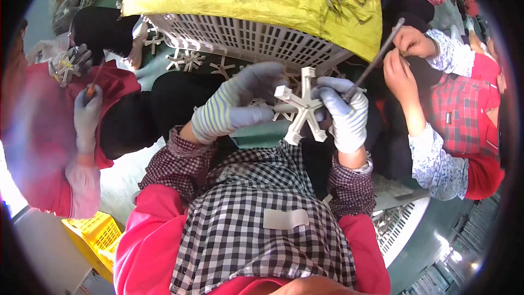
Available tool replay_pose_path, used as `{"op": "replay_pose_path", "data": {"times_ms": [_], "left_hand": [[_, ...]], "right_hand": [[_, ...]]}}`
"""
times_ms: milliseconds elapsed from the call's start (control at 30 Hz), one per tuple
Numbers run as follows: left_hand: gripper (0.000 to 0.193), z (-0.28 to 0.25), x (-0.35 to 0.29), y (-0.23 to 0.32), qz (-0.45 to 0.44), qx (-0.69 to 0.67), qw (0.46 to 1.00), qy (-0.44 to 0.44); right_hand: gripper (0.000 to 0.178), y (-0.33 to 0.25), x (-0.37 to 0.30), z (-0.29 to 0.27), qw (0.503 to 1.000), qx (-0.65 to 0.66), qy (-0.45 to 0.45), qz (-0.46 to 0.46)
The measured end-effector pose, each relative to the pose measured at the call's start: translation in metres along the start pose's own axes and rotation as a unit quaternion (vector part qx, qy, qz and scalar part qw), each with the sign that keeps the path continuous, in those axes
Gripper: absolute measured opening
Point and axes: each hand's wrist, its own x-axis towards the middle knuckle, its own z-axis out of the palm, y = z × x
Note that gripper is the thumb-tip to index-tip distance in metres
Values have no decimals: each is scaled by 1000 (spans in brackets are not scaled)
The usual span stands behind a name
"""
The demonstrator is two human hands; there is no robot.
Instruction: The person assembles star-shaped plastic components by positioning metal pieces onto their prongs and fastening them with a screwdriver tool.
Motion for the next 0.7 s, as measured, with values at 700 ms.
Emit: {"op": "replay_pose_path", "data": {"times_ms": [700], "left_hand": [[40, -43, 48, -18, -76, -224, 970, -50]], "right_hand": [[33, -43, 163, -12, 749, -641, 130, -103]]}}
